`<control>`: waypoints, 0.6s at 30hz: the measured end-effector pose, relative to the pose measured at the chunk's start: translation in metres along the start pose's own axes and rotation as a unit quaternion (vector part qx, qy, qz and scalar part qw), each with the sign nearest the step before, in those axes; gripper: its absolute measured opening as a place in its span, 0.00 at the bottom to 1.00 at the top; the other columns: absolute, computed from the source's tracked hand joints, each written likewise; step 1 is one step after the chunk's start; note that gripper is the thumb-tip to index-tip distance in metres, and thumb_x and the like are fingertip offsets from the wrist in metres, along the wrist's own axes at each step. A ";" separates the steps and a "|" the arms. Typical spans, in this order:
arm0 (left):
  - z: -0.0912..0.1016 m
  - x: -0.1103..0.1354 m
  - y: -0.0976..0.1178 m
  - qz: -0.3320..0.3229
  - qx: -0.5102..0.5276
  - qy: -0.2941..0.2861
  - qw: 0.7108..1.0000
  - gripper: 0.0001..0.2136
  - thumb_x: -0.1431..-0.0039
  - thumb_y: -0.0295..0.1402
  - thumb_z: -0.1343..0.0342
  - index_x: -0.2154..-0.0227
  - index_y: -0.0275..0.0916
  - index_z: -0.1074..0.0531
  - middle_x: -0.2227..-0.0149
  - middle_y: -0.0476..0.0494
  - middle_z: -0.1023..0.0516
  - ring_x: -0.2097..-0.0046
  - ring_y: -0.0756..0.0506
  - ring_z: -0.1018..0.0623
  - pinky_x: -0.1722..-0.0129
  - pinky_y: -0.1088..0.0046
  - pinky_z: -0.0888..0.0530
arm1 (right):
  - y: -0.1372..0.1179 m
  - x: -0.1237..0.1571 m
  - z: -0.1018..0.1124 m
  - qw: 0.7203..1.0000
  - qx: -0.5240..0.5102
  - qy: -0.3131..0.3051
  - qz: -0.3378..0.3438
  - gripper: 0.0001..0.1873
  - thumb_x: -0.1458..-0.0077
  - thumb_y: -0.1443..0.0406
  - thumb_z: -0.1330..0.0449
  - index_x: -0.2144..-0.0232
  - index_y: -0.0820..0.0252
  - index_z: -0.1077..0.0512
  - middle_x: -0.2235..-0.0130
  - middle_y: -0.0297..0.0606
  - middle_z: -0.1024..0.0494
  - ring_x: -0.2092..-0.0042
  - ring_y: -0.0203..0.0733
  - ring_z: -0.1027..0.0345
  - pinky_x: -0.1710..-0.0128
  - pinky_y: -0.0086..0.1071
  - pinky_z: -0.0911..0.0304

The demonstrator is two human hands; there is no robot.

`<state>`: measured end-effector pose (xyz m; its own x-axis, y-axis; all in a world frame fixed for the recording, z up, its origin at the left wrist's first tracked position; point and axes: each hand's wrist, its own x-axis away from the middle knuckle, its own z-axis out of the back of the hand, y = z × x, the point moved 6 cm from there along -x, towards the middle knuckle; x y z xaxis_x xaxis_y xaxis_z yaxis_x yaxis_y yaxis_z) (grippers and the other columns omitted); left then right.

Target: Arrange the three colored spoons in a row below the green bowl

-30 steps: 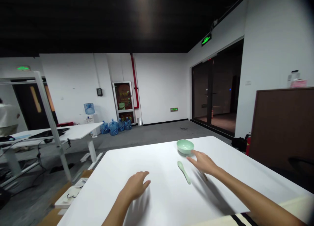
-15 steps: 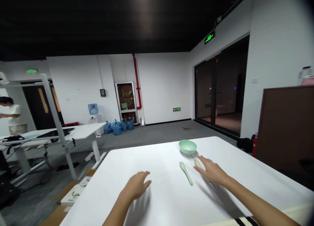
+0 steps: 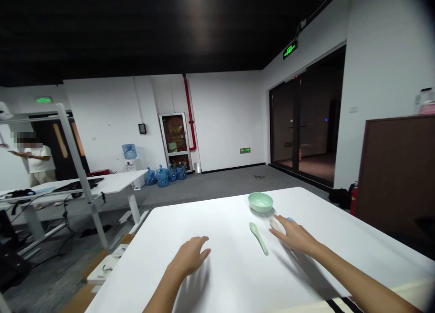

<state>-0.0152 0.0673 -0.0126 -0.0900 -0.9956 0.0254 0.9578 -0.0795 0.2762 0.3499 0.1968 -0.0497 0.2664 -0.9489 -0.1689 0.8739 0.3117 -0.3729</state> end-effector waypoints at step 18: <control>0.000 -0.003 -0.003 -0.008 -0.010 -0.009 1.000 0.26 0.37 0.48 0.56 0.39 0.43 0.35 0.40 0.41 0.29 0.39 0.38 0.31 0.43 0.60 0.34 | 0.030 -0.037 0.003 0.984 0.078 -0.053 -0.150 0.24 0.50 0.50 0.38 0.61 0.65 0.24 0.56 0.51 0.21 0.57 0.51 0.26 0.65 0.33 0.39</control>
<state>-0.0177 0.0710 -0.0139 -0.1103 -0.9931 0.0388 0.9614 -0.0968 0.2574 0.3673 0.2411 -0.0513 0.0196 -0.9995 0.0265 0.9692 0.0125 -0.2461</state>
